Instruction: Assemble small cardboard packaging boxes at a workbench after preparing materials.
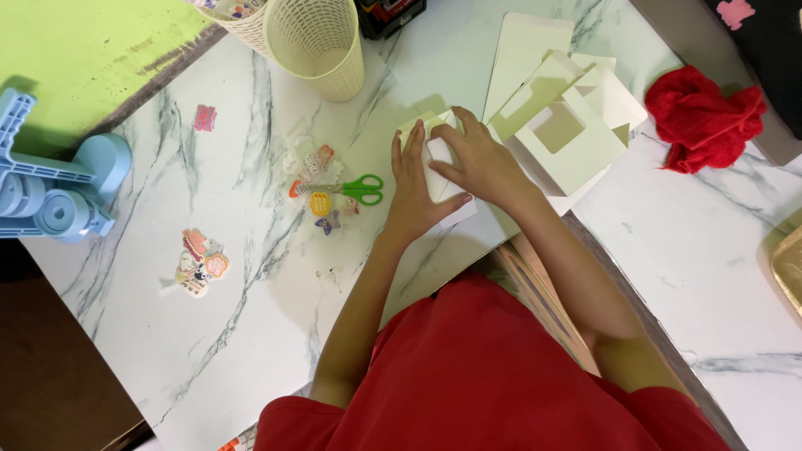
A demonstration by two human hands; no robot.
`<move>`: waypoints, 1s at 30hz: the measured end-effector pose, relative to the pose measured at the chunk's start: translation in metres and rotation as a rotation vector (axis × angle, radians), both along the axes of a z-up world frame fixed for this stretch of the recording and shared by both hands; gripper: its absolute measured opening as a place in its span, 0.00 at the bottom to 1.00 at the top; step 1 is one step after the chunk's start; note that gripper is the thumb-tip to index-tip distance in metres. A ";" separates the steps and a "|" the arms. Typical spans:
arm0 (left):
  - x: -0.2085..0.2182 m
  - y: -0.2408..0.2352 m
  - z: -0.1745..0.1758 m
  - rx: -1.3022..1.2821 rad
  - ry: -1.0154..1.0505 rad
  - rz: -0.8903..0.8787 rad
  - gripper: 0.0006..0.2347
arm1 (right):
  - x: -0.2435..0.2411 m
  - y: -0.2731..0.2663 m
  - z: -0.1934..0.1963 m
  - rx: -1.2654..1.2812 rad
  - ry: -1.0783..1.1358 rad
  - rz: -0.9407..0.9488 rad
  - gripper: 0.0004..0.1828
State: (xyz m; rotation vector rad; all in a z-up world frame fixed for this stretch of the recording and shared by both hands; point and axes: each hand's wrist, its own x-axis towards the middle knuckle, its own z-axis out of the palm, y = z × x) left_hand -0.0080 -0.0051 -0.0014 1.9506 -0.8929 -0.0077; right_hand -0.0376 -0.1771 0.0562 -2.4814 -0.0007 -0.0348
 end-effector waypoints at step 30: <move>-0.001 0.001 0.001 0.052 0.056 0.022 0.55 | 0.017 -0.001 -0.031 0.816 0.231 -0.299 0.50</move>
